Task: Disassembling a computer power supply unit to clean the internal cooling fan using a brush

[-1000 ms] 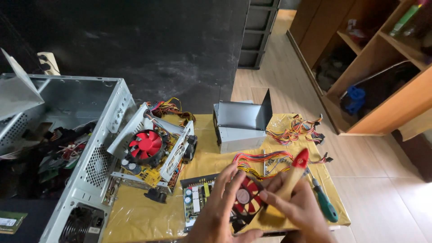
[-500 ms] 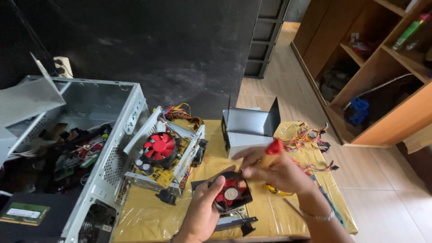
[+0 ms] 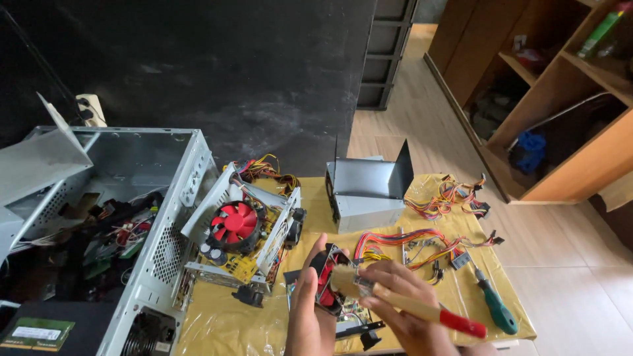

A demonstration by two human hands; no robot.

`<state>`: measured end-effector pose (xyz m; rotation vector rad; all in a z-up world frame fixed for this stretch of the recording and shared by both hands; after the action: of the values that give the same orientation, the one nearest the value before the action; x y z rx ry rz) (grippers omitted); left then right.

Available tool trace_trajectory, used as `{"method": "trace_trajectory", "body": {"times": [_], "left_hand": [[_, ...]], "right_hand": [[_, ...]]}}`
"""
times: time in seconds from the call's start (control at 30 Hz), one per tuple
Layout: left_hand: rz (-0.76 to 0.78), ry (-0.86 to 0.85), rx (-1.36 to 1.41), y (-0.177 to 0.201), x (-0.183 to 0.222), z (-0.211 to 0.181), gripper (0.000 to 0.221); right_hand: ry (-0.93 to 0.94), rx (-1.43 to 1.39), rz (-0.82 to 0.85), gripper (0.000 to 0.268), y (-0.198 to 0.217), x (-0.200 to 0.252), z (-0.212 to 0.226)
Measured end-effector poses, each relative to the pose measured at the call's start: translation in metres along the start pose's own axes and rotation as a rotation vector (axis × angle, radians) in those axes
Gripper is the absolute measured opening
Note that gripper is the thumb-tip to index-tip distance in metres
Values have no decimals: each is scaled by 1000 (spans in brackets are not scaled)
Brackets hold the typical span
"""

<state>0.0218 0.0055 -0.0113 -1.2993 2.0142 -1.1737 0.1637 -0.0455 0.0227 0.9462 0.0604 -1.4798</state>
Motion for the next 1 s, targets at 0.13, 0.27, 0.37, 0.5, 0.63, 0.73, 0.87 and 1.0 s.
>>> {"method": "trace_trajectory", "body": {"times": [0.13,0.27,0.37,0.5,0.63,0.73,0.87,1.0], "left_hand": [[-55,76,-64,-8,8,0,78],[-1,61,27,-12,6,8,62],[42,-5,79,-4,4,15,58],[188,-117,152,10,-4,26,54],[175,-124,52,20,-6,32,56],[173,-120,109,14,-2,29,53],[4,-28,82,10,-3,26,60],[276,-182,76,18,-5,27,52]], "right_hand": [[6,-171,261,30,12,-11,22],[-11,273,71,33,15,-2,-1],[-163,604,155,24,-9,43,-53],[-195,-582,55,88,-27,34,-40],[47,-23,-75,26,-8,-3,22],[282,-260,8,40,-10,-14,31],[-141,209,0,26,-1,10,5],[154,-212,394,26,-8,6,18]]}}
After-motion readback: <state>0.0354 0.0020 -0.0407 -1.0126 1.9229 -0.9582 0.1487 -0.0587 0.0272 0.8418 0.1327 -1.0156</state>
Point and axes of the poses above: each hand's wrist, its own x-axis away from the middle knuckle, its own y-axis out of the back of the hand, z = x × y, the point moved 3 cm from there along -x, towards the middle knuckle, and after that the axes turned 14 degrees about z, right-handed, at the moved point
